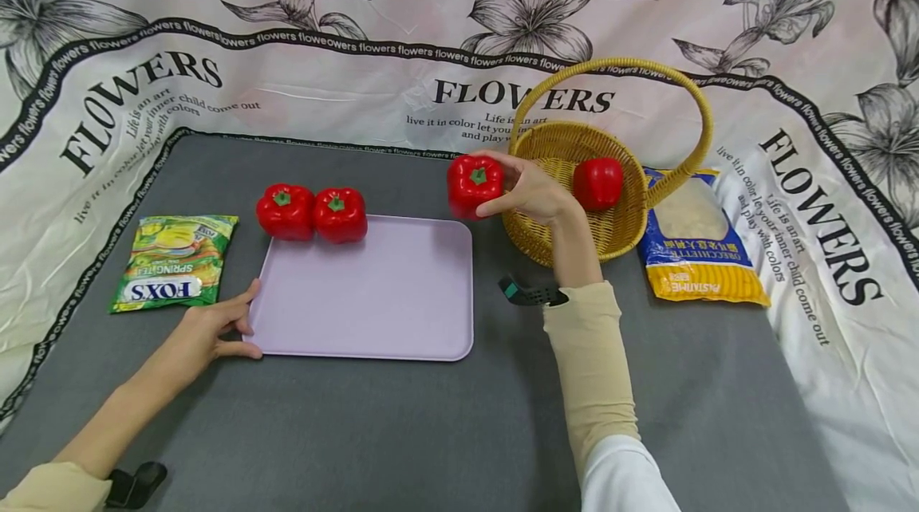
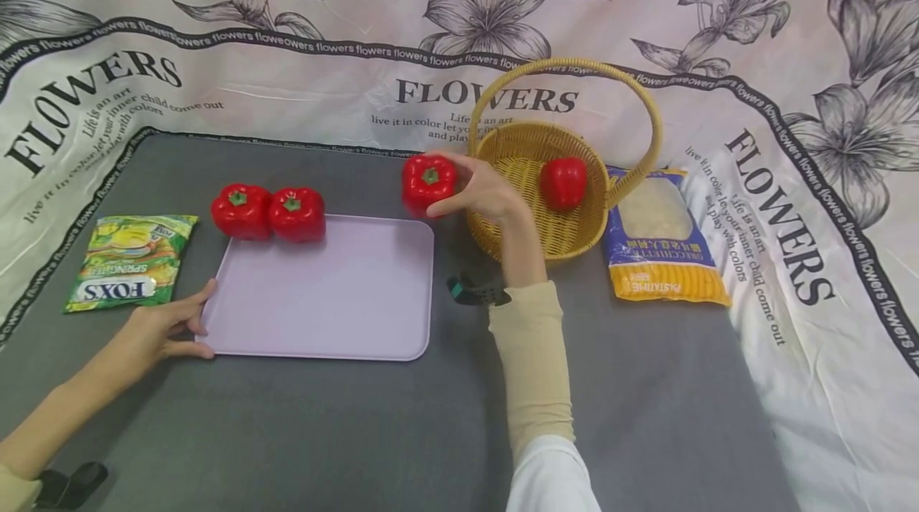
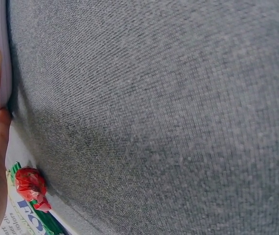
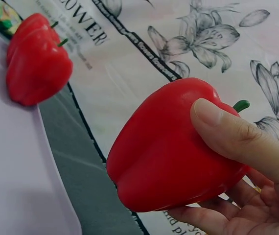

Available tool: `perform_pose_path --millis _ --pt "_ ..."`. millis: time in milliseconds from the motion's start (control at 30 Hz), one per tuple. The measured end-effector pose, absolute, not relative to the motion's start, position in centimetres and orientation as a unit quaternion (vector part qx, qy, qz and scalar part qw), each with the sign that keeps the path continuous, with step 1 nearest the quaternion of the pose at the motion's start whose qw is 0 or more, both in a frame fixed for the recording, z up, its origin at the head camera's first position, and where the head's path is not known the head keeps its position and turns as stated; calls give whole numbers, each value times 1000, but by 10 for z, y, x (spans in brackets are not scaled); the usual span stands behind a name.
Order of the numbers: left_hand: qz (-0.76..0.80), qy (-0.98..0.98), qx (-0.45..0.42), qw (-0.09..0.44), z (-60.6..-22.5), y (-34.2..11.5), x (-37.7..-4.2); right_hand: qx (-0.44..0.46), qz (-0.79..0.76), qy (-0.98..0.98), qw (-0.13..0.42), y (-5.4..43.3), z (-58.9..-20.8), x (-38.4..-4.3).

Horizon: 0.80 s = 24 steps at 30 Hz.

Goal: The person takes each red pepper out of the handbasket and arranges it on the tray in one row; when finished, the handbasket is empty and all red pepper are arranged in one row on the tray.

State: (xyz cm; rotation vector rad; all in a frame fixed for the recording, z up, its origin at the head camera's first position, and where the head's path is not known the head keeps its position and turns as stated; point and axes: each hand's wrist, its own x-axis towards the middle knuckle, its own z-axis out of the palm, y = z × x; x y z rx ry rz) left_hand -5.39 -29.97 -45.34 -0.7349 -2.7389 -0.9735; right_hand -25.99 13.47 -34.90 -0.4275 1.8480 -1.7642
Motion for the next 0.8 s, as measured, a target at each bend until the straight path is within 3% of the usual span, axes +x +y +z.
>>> perform_pose_path --millis 800 --pt "-327 -911 -242 70 -452 -299 -53 -165 -642 683 308 86 -380 -265"
